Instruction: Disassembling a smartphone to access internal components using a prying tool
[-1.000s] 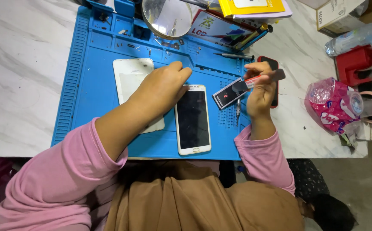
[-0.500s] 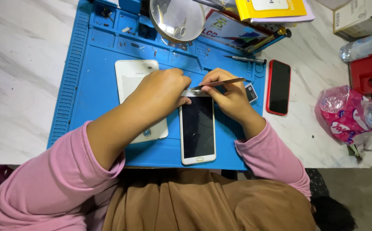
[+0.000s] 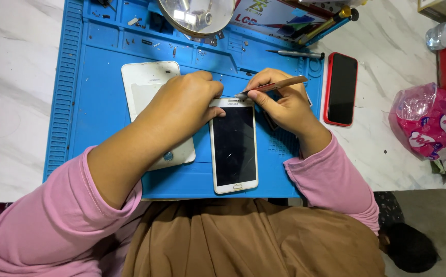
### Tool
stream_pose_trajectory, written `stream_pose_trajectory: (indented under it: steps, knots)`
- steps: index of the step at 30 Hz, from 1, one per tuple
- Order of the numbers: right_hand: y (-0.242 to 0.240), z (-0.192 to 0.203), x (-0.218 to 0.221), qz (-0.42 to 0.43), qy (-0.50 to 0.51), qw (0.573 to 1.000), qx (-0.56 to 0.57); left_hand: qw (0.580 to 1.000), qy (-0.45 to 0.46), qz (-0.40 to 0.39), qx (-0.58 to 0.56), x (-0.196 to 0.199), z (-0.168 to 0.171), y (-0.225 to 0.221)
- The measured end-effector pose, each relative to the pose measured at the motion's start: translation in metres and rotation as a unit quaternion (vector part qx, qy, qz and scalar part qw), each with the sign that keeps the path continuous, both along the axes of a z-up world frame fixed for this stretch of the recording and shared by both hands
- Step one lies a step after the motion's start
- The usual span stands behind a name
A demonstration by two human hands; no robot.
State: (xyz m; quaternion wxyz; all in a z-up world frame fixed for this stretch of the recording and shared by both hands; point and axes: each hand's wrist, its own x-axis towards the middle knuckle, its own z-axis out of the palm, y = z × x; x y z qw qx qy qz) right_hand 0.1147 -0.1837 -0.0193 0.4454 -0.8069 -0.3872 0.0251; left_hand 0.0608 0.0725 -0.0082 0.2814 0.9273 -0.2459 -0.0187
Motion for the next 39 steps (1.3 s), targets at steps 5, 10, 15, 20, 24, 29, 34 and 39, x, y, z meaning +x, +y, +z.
stream_pose_trajectory:
  steps: [5,10,15,20,24,29,34,39]
  knots:
    - [0.012,0.012,-0.008,0.013,-0.019,1.0,-0.001,1.0,-0.002,0.003,-0.007,0.0,-0.002,0.0]
    - [0.017,0.01,-0.015,0.012,-0.083,0.996,-0.005,1.0,-0.001,0.004,-0.019,0.001,-0.005,0.0]
    - [0.019,0.01,-0.011,0.005,-0.058,0.998,0.022,1.0,0.0,0.009,-0.029,0.002,-0.011,-0.002]
    - [0.023,0.006,-0.013,-0.006,-0.031,0.999,0.043,0.998,0.001,0.019,-0.055,0.003,-0.021,-0.004]
    - [0.025,0.006,-0.015,-0.006,-0.043,0.998,0.049,0.998,-0.012,0.015,-0.062,0.001,-0.027,-0.005]
    - [0.027,0.0,-0.017,0.004,-0.093,0.994,0.053,0.998,-0.026,0.017,-0.052,0.002,-0.028,-0.006]
    - [0.029,-0.011,-0.023,0.026,-0.246,0.969,0.005,0.998,-0.045,0.019,-0.045,-0.001,-0.03,-0.008]
    - [0.033,-0.004,-0.021,-0.011,-0.182,0.983,0.023,0.998,-0.036,0.023,-0.043,-0.001,-0.029,-0.008]
